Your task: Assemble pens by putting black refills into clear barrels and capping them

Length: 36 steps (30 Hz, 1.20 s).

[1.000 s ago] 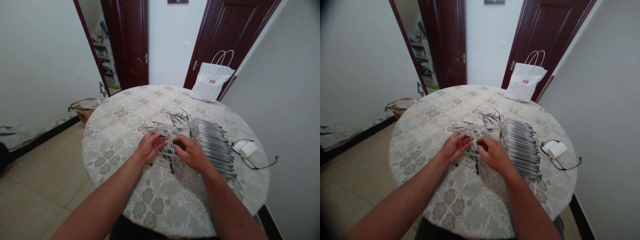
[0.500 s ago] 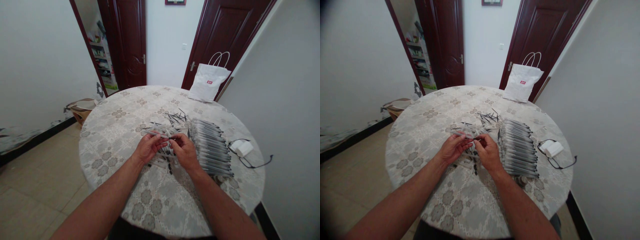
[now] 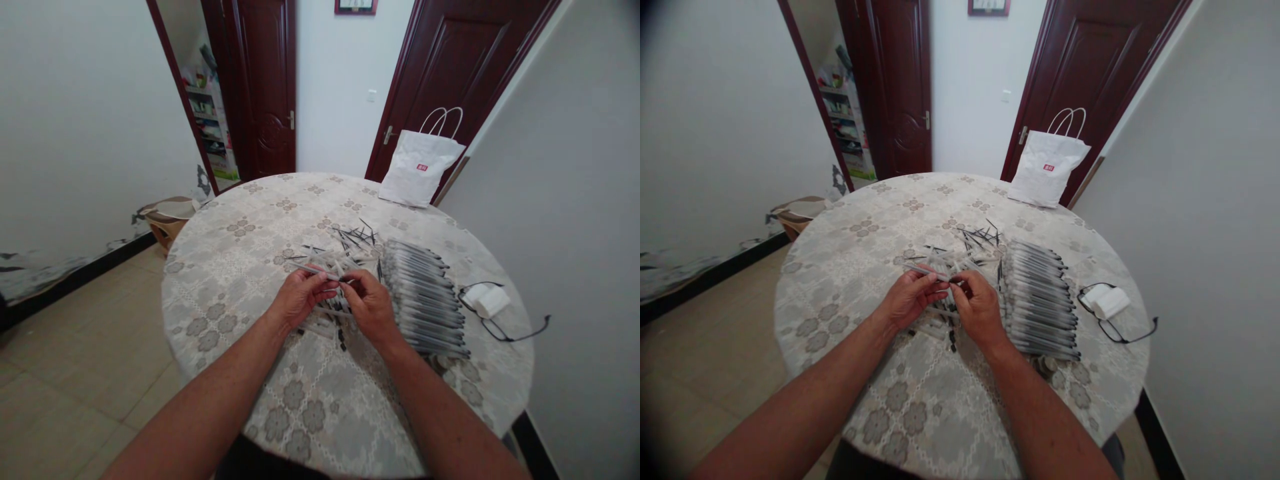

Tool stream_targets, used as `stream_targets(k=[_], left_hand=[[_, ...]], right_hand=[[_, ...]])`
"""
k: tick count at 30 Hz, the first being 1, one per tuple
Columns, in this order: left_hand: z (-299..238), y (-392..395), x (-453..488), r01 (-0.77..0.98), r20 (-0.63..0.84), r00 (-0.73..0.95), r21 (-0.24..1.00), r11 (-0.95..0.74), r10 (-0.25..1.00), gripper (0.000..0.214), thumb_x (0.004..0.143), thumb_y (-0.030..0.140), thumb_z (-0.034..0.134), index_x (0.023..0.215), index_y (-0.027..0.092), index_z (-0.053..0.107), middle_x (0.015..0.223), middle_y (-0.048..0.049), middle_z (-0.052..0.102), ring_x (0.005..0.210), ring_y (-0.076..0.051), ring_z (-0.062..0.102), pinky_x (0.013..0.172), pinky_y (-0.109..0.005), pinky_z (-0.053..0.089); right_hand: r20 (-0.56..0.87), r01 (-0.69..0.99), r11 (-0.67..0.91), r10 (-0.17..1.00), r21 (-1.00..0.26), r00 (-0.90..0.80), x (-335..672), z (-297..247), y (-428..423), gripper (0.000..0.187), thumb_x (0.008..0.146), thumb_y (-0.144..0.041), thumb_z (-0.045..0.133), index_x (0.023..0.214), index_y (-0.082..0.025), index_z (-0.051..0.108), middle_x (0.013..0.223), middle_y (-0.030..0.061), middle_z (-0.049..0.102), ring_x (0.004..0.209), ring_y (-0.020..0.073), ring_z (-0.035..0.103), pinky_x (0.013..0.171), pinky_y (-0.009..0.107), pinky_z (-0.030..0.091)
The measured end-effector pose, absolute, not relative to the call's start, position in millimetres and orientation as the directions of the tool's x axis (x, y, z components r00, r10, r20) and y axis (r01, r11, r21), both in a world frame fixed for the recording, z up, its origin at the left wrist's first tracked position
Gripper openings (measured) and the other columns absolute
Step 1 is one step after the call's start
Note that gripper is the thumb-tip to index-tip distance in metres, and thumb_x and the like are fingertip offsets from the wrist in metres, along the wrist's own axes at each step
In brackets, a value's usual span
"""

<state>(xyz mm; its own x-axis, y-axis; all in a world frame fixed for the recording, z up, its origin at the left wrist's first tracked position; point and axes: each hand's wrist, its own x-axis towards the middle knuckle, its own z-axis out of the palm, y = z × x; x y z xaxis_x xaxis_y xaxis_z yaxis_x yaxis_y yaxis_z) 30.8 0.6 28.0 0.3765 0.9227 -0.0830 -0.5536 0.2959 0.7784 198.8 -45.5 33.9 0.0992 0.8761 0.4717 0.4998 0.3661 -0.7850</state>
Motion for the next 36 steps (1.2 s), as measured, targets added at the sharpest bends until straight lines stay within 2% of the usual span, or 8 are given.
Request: stream_targets(k=[7, 13, 19, 23, 27, 29, 33, 36], left_hand=[[29.5, -0.8, 31.5, -0.562, -0.059, 0.382, 0.778, 0.282, 0.922, 0.029, 0.075, 0.024, 0.084, 0.091, 0.014, 0.061, 0.090, -0.0084, 0.076, 0.080, -0.020, 0.075, 0.076, -0.033, 0.062], [28.7, -2.3, 32.8, -0.530, -0.060, 0.392, 0.800, 0.279, 0.918, 0.032, 0.072, 0.025, 0.086, 0.090, 0.014, 0.062, 0.089, -0.0087, 0.076, 0.079, -0.020, 0.074, 0.076, -0.033, 0.061], [25.4, -1.1, 32.2, -0.556, -0.041, 0.374, 0.789, 0.260, 0.926, 0.032, 0.074, 0.026, 0.085, 0.093, 0.014, 0.063, 0.092, -0.0090, 0.076, 0.081, -0.020, 0.075, 0.078, -0.035, 0.061], [26.4, -1.8, 32.6, -0.552, -0.046, 0.393, 0.787, 0.275, 0.918, 0.032, 0.072, 0.025, 0.086, 0.091, 0.014, 0.062, 0.089, -0.0087, 0.076, 0.079, -0.020, 0.075, 0.078, -0.035, 0.061], [29.1, -4.4, 33.9, -0.544, -0.057, 0.394, 0.790, 0.282, 0.917, 0.033, 0.071, 0.025, 0.086, 0.090, 0.014, 0.062, 0.088, -0.0090, 0.076, 0.076, -0.020, 0.074, 0.076, -0.034, 0.062], [29.3, -4.5, 34.1, -0.547, -0.061, 0.382, 0.789, 0.279, 0.922, 0.033, 0.072, 0.025, 0.086, 0.091, 0.014, 0.062, 0.089, -0.0093, 0.076, 0.077, -0.020, 0.074, 0.075, -0.034, 0.062], [26.8, -2.1, 32.8, -0.562, -0.049, 0.366, 0.784, 0.263, 0.929, 0.032, 0.072, 0.026, 0.086, 0.092, 0.014, 0.062, 0.089, -0.0087, 0.076, 0.079, -0.020, 0.074, 0.077, -0.034, 0.061], [25.6, -1.3, 32.4, -0.559, -0.041, 0.374, 0.787, 0.261, 0.926, 0.032, 0.073, 0.025, 0.085, 0.092, 0.014, 0.063, 0.090, -0.0081, 0.076, 0.079, -0.019, 0.074, 0.078, -0.034, 0.061]], right_hand=[[0.459, 0.556, 0.337, 0.884, -0.760, 0.091, 200.8, 34.5, -45.2, 0.022, 0.093, -0.038, 0.058, 0.098, -0.020, 0.069, 0.084, 0.0032, 0.069, 0.074, 0.0172, 0.062, 0.070, 0.028, 0.046], [0.383, 0.620, 0.270, 0.922, -0.737, 0.053, 201.6, 36.1, -46.6, 0.040, 0.102, -0.044, 0.040, 0.078, -0.021, 0.062, 0.067, 0.0008, 0.061, 0.064, 0.0164, 0.055, 0.063, 0.028, 0.039], [0.463, 0.591, 0.338, 0.884, -0.732, 0.069, 199.4, 36.3, -49.9, 0.024, 0.093, -0.037, 0.055, 0.108, -0.019, 0.059, 0.086, 0.0019, 0.066, 0.069, 0.0158, 0.058, 0.068, 0.027, 0.044], [0.469, 0.632, 0.344, 0.882, -0.694, 0.035, 198.3, 34.0, -49.4, 0.018, 0.097, -0.036, 0.049, 0.097, -0.021, 0.060, 0.081, 0.0013, 0.064, 0.072, 0.0169, 0.058, 0.069, 0.028, 0.042], [0.396, 0.643, 0.283, 0.917, -0.712, 0.034, 199.3, 30.4, -48.3, 0.037, 0.102, -0.042, 0.038, 0.075, -0.024, 0.054, 0.063, -0.0012, 0.055, 0.059, 0.0164, 0.050, 0.059, 0.028, 0.036], [0.390, 0.617, 0.279, 0.920, -0.736, 0.050, 199.9, 30.5, -48.7, 0.036, 0.103, -0.042, 0.036, 0.079, -0.024, 0.056, 0.065, -0.0009, 0.057, 0.059, 0.0167, 0.052, 0.060, 0.028, 0.037], [0.450, 0.588, 0.331, 0.891, -0.739, 0.065, 199.4, 33.4, -50.2, 0.022, 0.094, -0.039, 0.052, 0.105, -0.021, 0.058, 0.084, 0.0010, 0.065, 0.069, 0.0167, 0.058, 0.067, 0.027, 0.043], [0.464, 0.610, 0.342, 0.884, -0.715, 0.047, 198.3, 33.5, -49.9, 0.018, 0.094, -0.036, 0.053, 0.103, -0.021, 0.058, 0.084, 0.0013, 0.065, 0.071, 0.0167, 0.058, 0.069, 0.027, 0.043]])
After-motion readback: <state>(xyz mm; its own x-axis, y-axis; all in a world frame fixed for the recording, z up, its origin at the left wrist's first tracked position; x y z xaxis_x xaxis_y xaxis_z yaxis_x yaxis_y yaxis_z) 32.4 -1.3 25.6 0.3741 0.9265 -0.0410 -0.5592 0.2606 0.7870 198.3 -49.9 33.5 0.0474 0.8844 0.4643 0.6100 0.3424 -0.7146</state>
